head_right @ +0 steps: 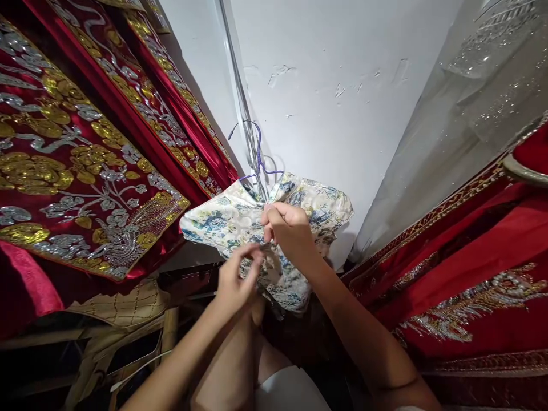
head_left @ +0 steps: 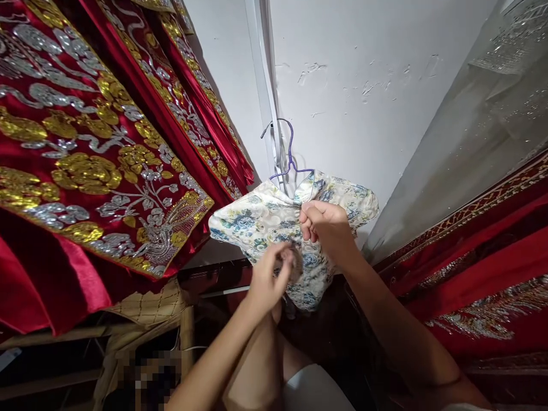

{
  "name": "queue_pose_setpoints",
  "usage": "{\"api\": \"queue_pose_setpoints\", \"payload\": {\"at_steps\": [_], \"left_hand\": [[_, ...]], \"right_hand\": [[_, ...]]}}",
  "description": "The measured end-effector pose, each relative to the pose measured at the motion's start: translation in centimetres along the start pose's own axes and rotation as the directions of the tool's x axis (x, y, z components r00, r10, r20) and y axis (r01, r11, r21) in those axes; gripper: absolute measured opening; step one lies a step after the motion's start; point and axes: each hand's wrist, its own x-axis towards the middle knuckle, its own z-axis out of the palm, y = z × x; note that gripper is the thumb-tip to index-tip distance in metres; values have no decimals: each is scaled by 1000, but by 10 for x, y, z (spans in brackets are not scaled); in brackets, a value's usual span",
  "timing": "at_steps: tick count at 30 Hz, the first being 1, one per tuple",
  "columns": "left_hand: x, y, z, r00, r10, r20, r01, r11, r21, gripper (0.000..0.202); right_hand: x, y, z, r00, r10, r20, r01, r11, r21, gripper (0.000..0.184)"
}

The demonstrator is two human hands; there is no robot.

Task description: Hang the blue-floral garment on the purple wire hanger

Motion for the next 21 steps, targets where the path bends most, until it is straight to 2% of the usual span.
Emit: {"api": "queue_pose_setpoints", "payload": {"at_steps": [1,2,5,8,9,11,12,13,14,16,17,18,20,21], "left_hand": [[21,6,-8,994,47,-103,-45,999,27,29],[41,12,-13,985,99,-142,-90,993,72,32],[86,28,-20,968,230,-104,-202,952,228,18],[103,39,-17,948,297,-115,-249,917,310,17],[104,40,-19,937,309,-162,-244,912,328,18],[102,37,-32,887,297,-353,-176,926,335,19],[99,31,-44,842,261,-473,-116,942,314,18],[94,21,-57,776,205,-596,-56,964,259,18],[88,9,-71,720,112,-685,8,986,169,16],[69,-24,-94,610,-92,-787,40,996,-85,19],[58,-40,-99,612,-275,-741,76,954,-292,19],[45,-55,-98,587,-430,-686,113,882,-457,19],[23,-76,-78,515,-689,-510,235,685,-689,17],[15,-81,-61,472,-739,-480,253,635,-730,22]], "right_hand": [[-1,-1,-1,999,-34,20,35,999,-30,27],[-1,-3,-2,997,-71,42,73,995,-61,27],[3,-1,-6,984,-162,72,170,977,-126,28],[10,20,-10,986,-164,22,166,965,-203,31],[11,32,-11,991,-132,20,133,960,-248,32],[9,60,-13,999,-32,31,41,940,-338,34],[4,74,-15,999,17,44,1,931,-365,35],[-2,87,-17,997,57,54,-33,928,-372,36],[-11,98,-18,995,88,56,-62,932,-358,37],[-30,114,-19,991,131,34,-116,952,-284,38],[-41,120,-17,988,154,20,-145,961,-234,37],[-51,124,-15,985,175,-2,-173,968,-181,37],[-68,131,-6,978,205,-49,-208,976,-65,37],[-75,134,-1,973,217,-78,-218,976,-4,37]]}}
